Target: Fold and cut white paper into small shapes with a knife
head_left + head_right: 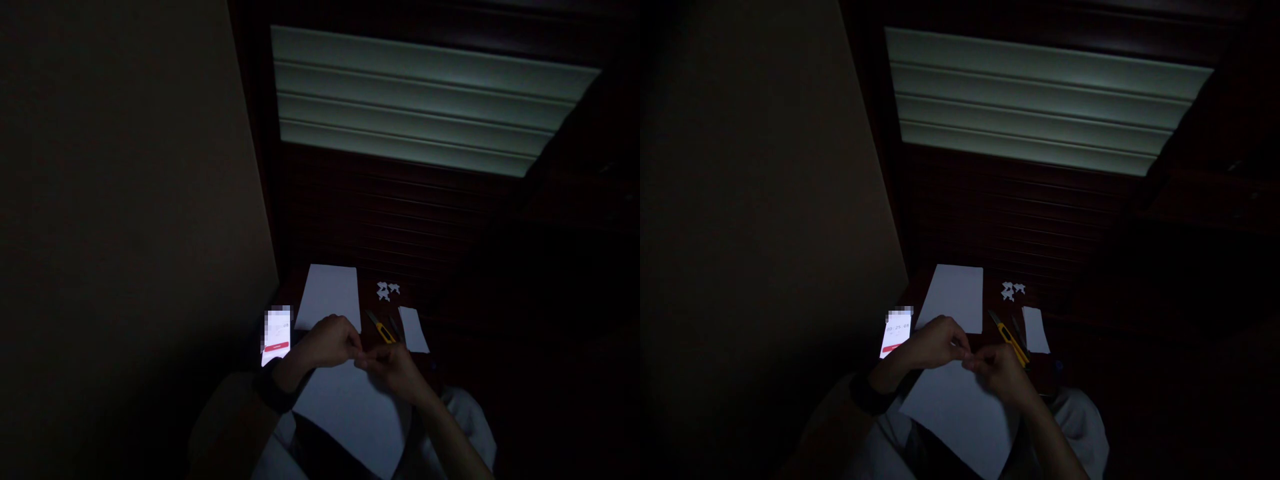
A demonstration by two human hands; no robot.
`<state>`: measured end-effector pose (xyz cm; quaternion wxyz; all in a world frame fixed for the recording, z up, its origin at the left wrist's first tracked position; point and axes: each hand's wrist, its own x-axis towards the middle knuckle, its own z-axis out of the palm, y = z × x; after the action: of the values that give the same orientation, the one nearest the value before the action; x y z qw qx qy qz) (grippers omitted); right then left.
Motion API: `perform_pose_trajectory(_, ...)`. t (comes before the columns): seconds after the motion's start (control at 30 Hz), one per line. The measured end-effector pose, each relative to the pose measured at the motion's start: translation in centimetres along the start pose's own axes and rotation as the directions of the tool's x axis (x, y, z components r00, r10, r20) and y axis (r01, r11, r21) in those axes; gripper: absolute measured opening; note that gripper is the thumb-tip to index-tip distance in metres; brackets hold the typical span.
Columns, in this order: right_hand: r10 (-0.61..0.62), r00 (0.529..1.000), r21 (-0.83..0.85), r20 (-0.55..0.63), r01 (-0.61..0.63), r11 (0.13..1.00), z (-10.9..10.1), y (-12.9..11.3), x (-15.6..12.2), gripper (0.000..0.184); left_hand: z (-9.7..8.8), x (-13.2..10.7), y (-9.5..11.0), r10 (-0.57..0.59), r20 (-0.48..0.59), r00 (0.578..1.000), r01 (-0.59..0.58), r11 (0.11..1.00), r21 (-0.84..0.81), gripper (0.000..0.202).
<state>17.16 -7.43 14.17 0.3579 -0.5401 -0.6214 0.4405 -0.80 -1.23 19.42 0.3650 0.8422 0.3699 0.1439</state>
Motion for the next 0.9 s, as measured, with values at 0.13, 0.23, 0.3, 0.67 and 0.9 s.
perform_pose_trajectory(0.13,-0.043,0.997,-0.085,0.066,0.049,0.995,-0.4,0.0,-0.1,0.029,0.4,-0.3,0.0,0.054,0.013,0.998,-0.055,0.995,0.084,0.012)
perform_pose_trajectory(0.23,-0.040,0.995,-0.129,0.088,0.052,0.990,-0.8,-0.3,-0.4,0.029,0.5,-0.6,-0.2,0.109,0.040,0.993,-0.112,0.990,0.083,0.013)
perform_pose_trajectory(0.3,-0.021,0.995,-0.140,0.100,0.035,0.990,-1.1,-0.6,-0.6,0.028,0.4,-0.8,-0.4,0.114,0.076,0.991,-0.119,0.991,0.061,0.014)
perform_pose_trajectory(0.67,-0.060,0.970,-0.162,0.234,0.100,0.982,-2.1,-2.2,-1.5,0.020,-1.1,-2.0,-1.5,0.109,0.269,0.957,-0.096,0.994,-0.060,0.015)
perform_pose_trajectory(0.9,0.015,0.980,-0.180,0.198,0.021,0.984,-3.4,-1.5,-1.9,0.022,-3.3,-3.2,-3.0,0.040,0.322,0.946,0.051,0.962,-0.269,0.017)
